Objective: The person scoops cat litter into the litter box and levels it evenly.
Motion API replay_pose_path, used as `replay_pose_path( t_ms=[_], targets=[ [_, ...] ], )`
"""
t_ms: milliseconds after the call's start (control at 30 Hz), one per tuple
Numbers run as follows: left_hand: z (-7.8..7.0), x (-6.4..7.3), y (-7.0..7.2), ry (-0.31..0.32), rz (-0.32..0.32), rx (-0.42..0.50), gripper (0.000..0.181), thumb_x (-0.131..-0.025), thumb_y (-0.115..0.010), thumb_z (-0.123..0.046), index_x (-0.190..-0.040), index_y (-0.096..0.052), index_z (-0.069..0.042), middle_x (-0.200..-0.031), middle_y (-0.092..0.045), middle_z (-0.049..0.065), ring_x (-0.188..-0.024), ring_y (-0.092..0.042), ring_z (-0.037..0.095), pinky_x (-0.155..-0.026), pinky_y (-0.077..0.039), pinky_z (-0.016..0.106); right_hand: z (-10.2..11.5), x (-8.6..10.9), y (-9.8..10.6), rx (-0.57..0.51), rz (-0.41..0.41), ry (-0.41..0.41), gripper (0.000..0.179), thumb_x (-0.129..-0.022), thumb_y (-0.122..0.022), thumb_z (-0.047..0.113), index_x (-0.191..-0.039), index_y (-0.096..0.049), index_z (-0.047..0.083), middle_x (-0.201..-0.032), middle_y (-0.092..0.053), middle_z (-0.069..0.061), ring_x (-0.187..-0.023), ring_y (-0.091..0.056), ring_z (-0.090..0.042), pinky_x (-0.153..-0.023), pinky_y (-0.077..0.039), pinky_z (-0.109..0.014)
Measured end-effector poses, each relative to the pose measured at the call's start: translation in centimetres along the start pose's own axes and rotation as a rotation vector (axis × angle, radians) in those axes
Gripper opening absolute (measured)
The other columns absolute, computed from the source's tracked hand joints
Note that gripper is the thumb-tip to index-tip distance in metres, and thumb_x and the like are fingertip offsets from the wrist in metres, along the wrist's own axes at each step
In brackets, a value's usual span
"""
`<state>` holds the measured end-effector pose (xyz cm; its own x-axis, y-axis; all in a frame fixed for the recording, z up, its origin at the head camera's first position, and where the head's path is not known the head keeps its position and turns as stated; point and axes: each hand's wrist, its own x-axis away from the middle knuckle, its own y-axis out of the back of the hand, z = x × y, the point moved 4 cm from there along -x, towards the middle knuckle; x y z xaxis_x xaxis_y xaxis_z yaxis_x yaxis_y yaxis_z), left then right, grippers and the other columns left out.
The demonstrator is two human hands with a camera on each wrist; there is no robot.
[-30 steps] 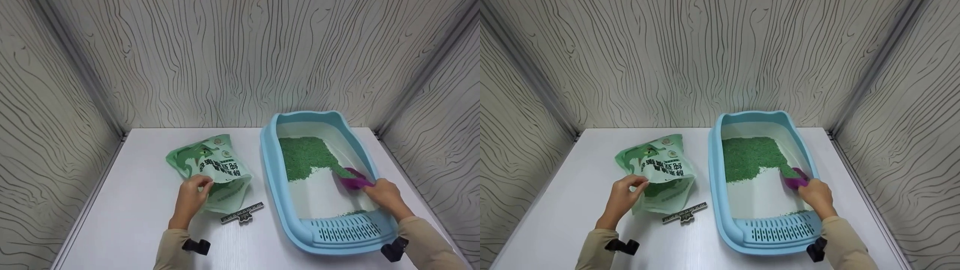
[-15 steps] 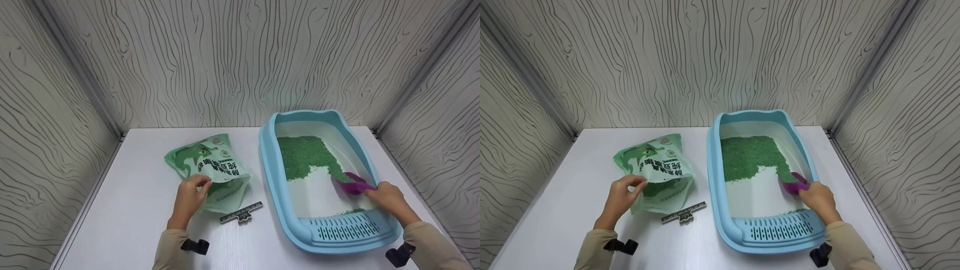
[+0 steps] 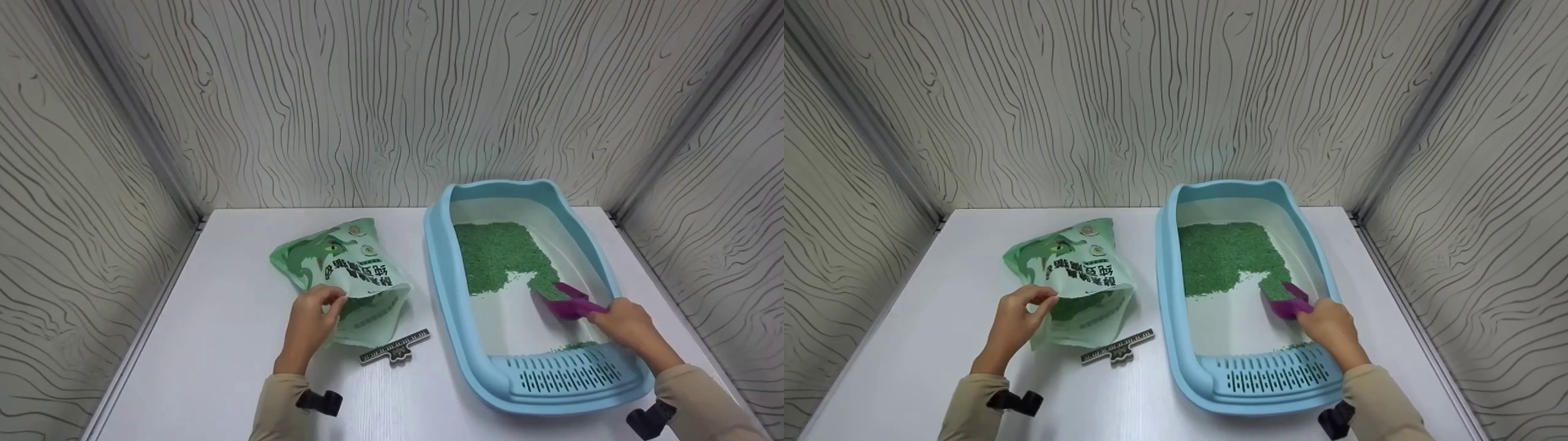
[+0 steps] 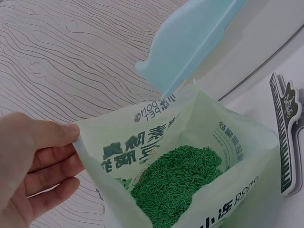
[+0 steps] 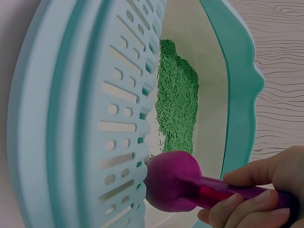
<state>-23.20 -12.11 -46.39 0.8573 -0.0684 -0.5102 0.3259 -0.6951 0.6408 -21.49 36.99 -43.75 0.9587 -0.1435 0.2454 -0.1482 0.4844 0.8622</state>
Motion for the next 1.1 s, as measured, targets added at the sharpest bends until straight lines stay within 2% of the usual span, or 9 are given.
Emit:
replay_pose_path(
  t_ms=[200,433,600,767,1100],
  targets=[
    [0.1,0.0,-0.1,-0.013,-0.003,0.005,0.007,-0.086,-0.071,-0.011,-0.086,-0.072,-0.004,-0.081,-0.072,0.004,-0.073,-0.067,0.014,-0.069,-0.058,0.029,1.1,-0.1,-0.2,0.029,-0.003,0.027,0.029,-0.089,-0.053,0.022,-0.080,-0.052,-0.006,-0.064,-0.043,-0.003,-0.058,-0.041,-0.016,-0.050,-0.035,-0.026],
    [0.2,0.1,-0.1,0.005,-0.001,-0.006,0.009,-0.087,-0.070,-0.013,-0.087,-0.072,-0.004,-0.081,-0.071,0.003,-0.075,-0.066,0.014,-0.070,-0.057,0.028,2.7,-0.3,-0.7,0.051,-0.022,0.077,0.032,-0.087,-0.057,0.020,-0.080,-0.056,-0.011,-0.063,-0.047,-0.005,-0.057,-0.042,-0.016,-0.048,-0.035,-0.026],
    [0.2,0.1,-0.1,0.003,-0.002,0.000,0.010,-0.088,-0.070,-0.014,-0.087,-0.072,-0.004,-0.081,-0.071,0.003,-0.074,-0.066,0.014,-0.070,-0.057,0.029,3.4,-0.7,-1.0,0.042,-0.013,0.093,0.031,-0.087,-0.057,0.019,-0.078,-0.056,-0.010,-0.062,-0.046,-0.004,-0.055,-0.043,-0.015,-0.047,-0.037,-0.026],
    [0.2,0.0,-0.2,-0.001,0.000,0.005,0.011,-0.088,-0.070,-0.014,-0.086,-0.071,-0.003,-0.080,-0.071,0.003,-0.074,-0.066,0.014,-0.069,-0.057,0.029,2.9,-1.1,-0.7,0.038,-0.020,0.084,0.028,-0.087,-0.056,0.021,-0.076,-0.053,-0.005,-0.062,-0.044,-0.003,-0.054,-0.040,-0.014,-0.046,-0.035,-0.025],
    [0.4,0.1,-0.3,-0.006,-0.005,0.009,0.008,-0.087,-0.071,-0.012,-0.086,-0.072,-0.004,-0.080,-0.071,0.003,-0.073,-0.066,0.014,-0.069,-0.057,0.028,0.5,-1.2,0.3,0.042,-0.026,0.016,0.027,-0.087,-0.053,0.023,-0.075,-0.048,-0.001,-0.063,-0.041,-0.002,-0.055,-0.038,-0.014,-0.047,-0.032,-0.025]
  ],
)
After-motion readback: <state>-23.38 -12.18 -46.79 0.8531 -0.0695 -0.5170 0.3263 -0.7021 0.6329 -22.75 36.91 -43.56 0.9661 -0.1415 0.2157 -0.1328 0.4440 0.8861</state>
